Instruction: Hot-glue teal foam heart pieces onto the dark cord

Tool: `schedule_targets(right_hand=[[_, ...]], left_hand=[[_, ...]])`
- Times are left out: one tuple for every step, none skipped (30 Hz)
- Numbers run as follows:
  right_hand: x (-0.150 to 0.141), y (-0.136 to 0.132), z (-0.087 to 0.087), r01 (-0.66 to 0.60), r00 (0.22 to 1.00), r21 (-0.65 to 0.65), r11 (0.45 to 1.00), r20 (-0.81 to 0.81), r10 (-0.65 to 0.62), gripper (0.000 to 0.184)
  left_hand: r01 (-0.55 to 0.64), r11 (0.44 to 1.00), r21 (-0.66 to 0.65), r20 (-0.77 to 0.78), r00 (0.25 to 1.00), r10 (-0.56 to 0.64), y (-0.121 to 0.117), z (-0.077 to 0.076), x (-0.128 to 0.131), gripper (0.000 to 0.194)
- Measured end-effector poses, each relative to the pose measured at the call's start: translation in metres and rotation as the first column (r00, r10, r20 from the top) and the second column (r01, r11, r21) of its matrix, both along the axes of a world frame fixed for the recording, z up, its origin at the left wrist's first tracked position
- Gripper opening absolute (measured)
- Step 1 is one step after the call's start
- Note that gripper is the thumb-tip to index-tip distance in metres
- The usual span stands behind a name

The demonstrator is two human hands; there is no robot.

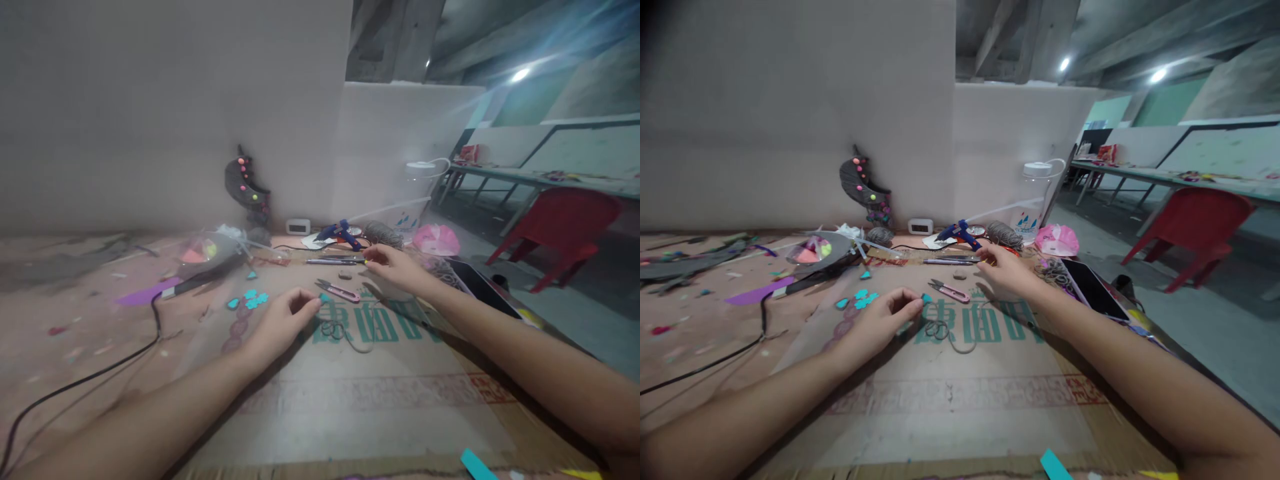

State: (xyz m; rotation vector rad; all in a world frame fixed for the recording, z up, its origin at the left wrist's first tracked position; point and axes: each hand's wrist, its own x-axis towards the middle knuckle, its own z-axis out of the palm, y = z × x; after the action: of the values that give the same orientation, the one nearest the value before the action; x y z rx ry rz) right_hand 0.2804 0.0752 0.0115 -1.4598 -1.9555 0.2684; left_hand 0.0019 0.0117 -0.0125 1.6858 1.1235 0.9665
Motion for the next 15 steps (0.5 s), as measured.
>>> schedule_targets(right_hand=[[0.002, 0.002, -0.002, 0.005, 1.0, -0.01, 1.0, 0.006, -0.005, 0.025], [0.004, 0.003, -0.003, 0.012, 1.0, -0.016, 1.0, 0.012, -0.012, 0.026], [0.005, 0.004, -0.004, 0.021, 1.0, -0.02, 1.0, 0.021, -0.02, 0.028], [0.005, 0.005, -0.004, 0.032, 0.999, -0.023, 0.999, 0.032, -0.032, 0.029], [0.005, 0.007, -0.003, 0.044, 0.998, -0.026, 0.999, 0.046, -0.042, 0.029], [0.006, 0.01, -0.002, 0.056, 0.997, -0.029, 0.998, 0.06, -0.054, 0.029], [0.005, 0.014, -0.001, 0.07, 0.995, -0.031, 0.997, 0.075, -0.067, 0.03], [0.005, 0.02, 0.001, 0.084, 0.993, -0.034, 0.996, 0.091, -0.081, 0.03], [0.004, 0.026, 0.004, 0.099, 0.99, -0.038, 0.994, 0.108, -0.094, 0.031], [0.003, 0.034, 0.007, 0.115, 0.986, -0.042, 0.992, 0.124, -0.109, 0.033], [0.001, 0.042, 0.01, 0.131, 0.982, -0.047, 0.99, 0.14, -0.123, 0.036], [-0.001, 0.051, 0.013, 0.148, 0.978, -0.052, 0.988, 0.155, -0.138, 0.039], [-0.004, 0.06, 0.016, 0.164, 0.974, -0.056, 0.985, 0.169, -0.153, 0.045], [-0.008, 0.069, 0.019, 0.178, 0.969, -0.062, 0.982, 0.184, -0.165, 0.05], [-0.013, 0.078, 0.021, 0.193, 0.965, -0.071, 0.979, 0.196, -0.176, 0.054]], left_hand=[[-0.001, 1.0, -0.003, 0.012, 1.0, 0.001, 0.001, -0.001, 0.0, 0.029], [-0.004, 1.0, -0.007, 0.026, 1.0, 0.004, 0.002, -0.002, 0.0, 0.029], [-0.006, 1.0, -0.009, 0.038, 0.999, 0.006, 0.003, -0.002, 0.0, 0.029], [-0.008, 1.0, -0.009, 0.048, 0.999, 0.008, 0.004, -0.003, 0.0, 0.03], [-0.008, 1.0, -0.007, 0.056, 0.998, 0.009, 0.004, -0.003, 0.0, 0.03], [-0.007, 1.0, -0.004, 0.063, 0.998, 0.007, 0.004, -0.002, 0.0, 0.029], [-0.004, 1.0, 0.0, 0.067, 0.998, 0.004, 0.003, -0.002, 0.0, 0.029], [0.0, 1.0, 0.001, 0.071, 0.997, 0.0, 0.003, -0.001, 0.0, 0.029], [0.002, 1.0, 0.003, 0.075, 0.997, -0.002, 0.002, -0.001, 0.0, 0.029], [0.002, 1.0, 0.004, 0.078, 0.997, -0.002, 0.002, 0.0, 0.0, 0.029], [0.002, 1.0, 0.003, 0.079, 0.997, -0.002, 0.001, -0.001, 0.0, 0.029], [0.003, 1.0, 0.003, 0.079, 0.997, -0.003, 0.002, -0.001, 0.0, 0.029], [0.001, 1.0, 0.002, 0.08, 0.997, -0.002, 0.002, -0.002, 0.0, 0.029], [0.0, 1.0, 0.003, 0.081, 0.997, -0.001, 0.003, -0.004, 0.0, 0.03], [0.002, 1.0, 0.005, 0.082, 0.997, -0.002, 0.004, -0.005, 0.0, 0.03]])
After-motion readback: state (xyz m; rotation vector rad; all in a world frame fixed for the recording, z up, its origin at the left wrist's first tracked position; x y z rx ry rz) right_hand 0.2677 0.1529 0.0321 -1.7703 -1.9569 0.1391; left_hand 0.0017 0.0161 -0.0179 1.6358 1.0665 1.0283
